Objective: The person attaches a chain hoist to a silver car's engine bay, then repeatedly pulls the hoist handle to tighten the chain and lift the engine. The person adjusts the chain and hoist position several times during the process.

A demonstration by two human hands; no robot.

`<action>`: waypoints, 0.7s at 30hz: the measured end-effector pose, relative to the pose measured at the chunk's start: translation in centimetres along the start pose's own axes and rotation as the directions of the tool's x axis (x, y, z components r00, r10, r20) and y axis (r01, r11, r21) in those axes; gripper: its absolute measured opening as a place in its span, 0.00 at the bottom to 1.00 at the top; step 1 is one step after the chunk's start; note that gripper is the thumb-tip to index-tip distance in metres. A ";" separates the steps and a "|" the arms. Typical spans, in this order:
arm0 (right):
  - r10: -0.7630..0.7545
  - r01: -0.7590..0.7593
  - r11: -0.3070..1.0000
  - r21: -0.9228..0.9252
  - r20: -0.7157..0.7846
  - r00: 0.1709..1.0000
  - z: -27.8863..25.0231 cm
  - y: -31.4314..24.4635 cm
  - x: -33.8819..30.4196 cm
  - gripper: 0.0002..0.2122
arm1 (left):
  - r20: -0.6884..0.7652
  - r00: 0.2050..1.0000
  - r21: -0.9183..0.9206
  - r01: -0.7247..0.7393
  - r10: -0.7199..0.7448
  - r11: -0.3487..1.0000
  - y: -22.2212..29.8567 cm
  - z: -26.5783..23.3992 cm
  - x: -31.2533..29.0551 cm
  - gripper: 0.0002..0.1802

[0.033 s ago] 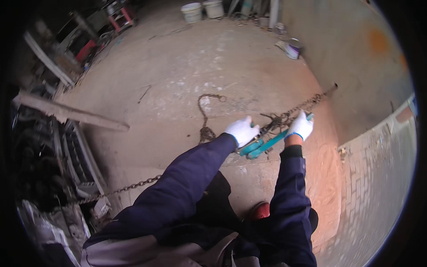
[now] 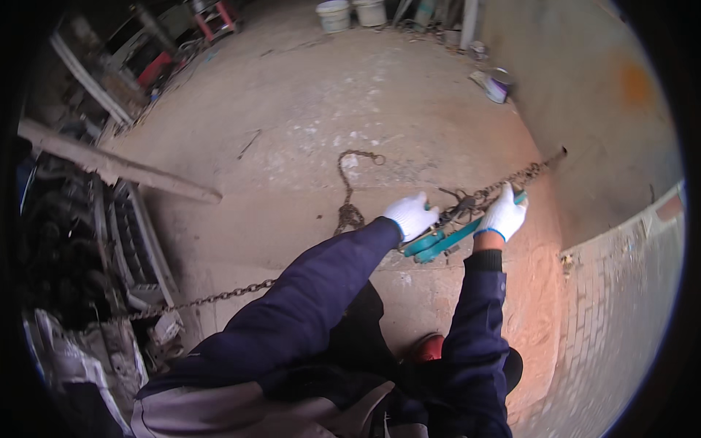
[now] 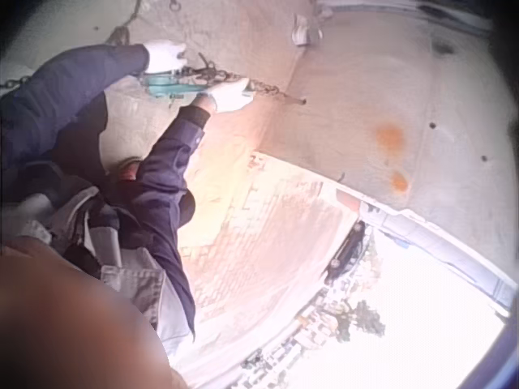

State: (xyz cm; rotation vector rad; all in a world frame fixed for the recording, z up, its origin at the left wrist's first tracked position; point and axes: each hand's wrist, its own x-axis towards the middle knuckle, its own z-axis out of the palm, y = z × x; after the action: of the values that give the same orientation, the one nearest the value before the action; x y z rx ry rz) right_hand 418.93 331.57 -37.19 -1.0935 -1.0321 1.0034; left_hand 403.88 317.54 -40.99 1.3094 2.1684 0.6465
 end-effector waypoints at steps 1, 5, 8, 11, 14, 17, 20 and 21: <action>-0.010 -0.002 0.995 0.104 0.116 0.993 -0.2 -2.2 -2.7 0.05 | 0.015 1.000 -0.031 0.017 -0.017 0.999 -0.1 0.0 0.1 0.34; -0.249 0.305 0.944 -0.127 0.329 0.911 -0.5 -7.0 -12.3 0.12 | 0.023 1.000 -0.104 -0.011 0.014 0.995 0.4 -0.7 0.2 0.41; -0.138 0.140 0.990 0.012 0.276 0.951 -1.7 -6.8 -10.9 0.09 | 0.003 1.000 0.044 -0.031 0.031 0.999 0.7 -1.5 -2.2 0.43; -0.103 0.105 0.995 0.003 0.227 0.968 -2.3 -5.0 -5.4 0.10 | -0.117 0.992 0.286 -0.016 0.052 0.958 -0.7 -2.4 -8.4 0.37; -0.144 0.168 0.985 -0.045 0.334 0.932 -1.1 -3.1 -2.5 0.11 | -0.168 0.985 0.450 0.039 0.041 0.892 -4.4 -4.3 -16.0 0.27; -0.241 0.284 0.954 -0.091 0.331 0.913 0.3 -2.3 -2.1 0.12 | -0.290 0.957 0.448 0.115 0.023 0.887 -7.2 -5.7 -20.7 0.25; -0.148 0.164 0.986 -0.019 0.338 0.929 1.3 -2.2 -2.0 0.13 | -0.341 0.939 0.477 0.135 0.041 0.869 -8.2 -5.9 -22.2 0.27; -0.121 0.150 0.988 -0.038 0.409 0.904 1.5 -2.3 -1.9 0.13 | -0.327 0.945 0.476 0.155 0.010 0.866 -8.2 -5.9 -22.1 0.27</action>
State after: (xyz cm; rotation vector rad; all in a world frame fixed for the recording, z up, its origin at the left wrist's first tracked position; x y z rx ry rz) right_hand 417.35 329.69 -35.03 -0.8688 -1.4683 1.1142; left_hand 403.52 293.45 -37.67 1.4361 2.7710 0.2828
